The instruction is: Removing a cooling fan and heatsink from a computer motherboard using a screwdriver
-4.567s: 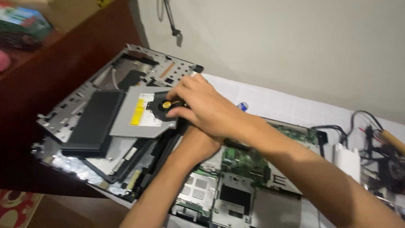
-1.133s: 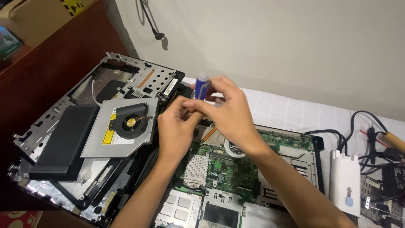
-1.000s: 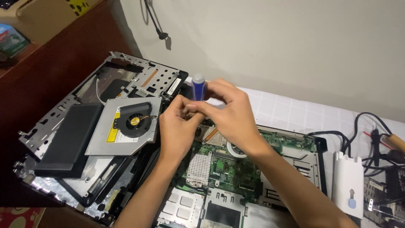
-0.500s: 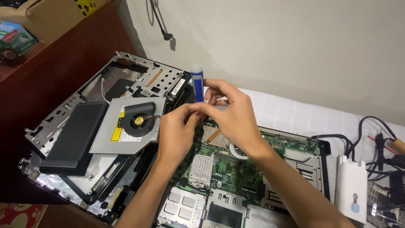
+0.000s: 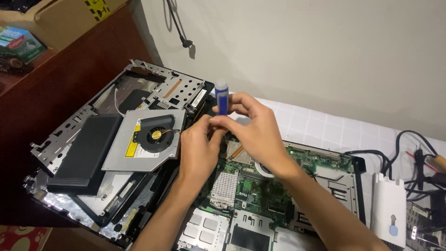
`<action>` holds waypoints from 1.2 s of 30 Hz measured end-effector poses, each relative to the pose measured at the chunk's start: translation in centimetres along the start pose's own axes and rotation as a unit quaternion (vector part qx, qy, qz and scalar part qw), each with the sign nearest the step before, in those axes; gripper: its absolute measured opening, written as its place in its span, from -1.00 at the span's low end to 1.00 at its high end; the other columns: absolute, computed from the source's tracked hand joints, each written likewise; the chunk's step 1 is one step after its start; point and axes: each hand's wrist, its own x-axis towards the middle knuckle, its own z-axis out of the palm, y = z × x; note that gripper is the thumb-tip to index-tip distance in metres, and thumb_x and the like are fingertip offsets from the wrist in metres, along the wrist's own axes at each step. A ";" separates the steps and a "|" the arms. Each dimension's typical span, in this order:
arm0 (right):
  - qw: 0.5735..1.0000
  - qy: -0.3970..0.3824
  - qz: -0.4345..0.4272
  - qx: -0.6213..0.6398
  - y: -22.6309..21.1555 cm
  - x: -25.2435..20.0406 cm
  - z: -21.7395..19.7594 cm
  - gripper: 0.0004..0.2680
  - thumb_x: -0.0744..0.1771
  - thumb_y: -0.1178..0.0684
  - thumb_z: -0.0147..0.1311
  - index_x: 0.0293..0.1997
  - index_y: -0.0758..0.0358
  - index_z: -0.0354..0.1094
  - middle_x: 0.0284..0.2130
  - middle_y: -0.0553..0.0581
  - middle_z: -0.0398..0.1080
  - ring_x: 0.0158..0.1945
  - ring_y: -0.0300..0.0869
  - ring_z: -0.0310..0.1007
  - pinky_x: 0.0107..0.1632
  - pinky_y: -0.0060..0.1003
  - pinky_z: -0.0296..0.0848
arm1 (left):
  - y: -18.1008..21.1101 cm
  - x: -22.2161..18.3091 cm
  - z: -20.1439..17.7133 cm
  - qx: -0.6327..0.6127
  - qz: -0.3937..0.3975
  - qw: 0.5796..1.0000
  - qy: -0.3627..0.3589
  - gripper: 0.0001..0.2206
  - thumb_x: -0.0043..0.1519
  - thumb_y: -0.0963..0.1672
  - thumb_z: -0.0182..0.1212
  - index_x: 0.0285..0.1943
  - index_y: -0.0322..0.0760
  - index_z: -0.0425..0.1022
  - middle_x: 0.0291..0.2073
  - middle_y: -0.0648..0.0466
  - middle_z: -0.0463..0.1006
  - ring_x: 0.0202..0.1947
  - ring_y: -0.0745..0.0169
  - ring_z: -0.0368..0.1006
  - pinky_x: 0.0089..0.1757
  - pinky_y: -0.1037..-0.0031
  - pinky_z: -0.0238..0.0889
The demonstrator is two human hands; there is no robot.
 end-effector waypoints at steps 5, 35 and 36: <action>1.000 -0.028 0.001 -0.001 1.2 0.5 -0.3 -0.81 0.30 0.10 0.28 -0.03 0.27 0.54 -0.21 0.24 0.60 -0.03 0.01 0.58 0.10 -0.01 0.51 | -0.1 0.1 0.3 -0.019 0.012 1.000 0.006 -0.93 0.17 -0.24 0.36 -0.29 -0.42 0.56 -0.50 -0.16 0.64 -0.46 -0.02 0.57 -0.42 0.27 0.41; 0.997 -0.065 0.040 0.009 1.8 0.3 -0.8 -0.81 0.35 0.00 0.19 0.01 0.21 0.50 -0.20 0.17 0.62 -0.08 -0.09 0.59 0.04 -0.14 0.53 | 0.3 -0.3 -0.7 0.040 0.022 0.996 -0.071 -0.90 0.24 -0.19 0.29 -0.14 -0.33 0.66 -0.35 -0.13 0.71 -0.18 -0.17 0.64 -0.20 0.18 0.50; 0.995 -0.086 0.040 0.011 1.4 0.6 -1.1 -0.81 0.37 0.04 0.13 0.04 0.29 0.49 -0.16 0.26 0.61 -0.04 0.01 0.60 0.06 -0.09 0.53 | -0.1 0.0 -0.6 0.040 0.023 0.996 -0.074 -0.90 0.23 -0.18 0.29 -0.16 -0.30 0.66 -0.37 -0.10 0.71 -0.20 -0.14 0.64 -0.20 0.18 0.50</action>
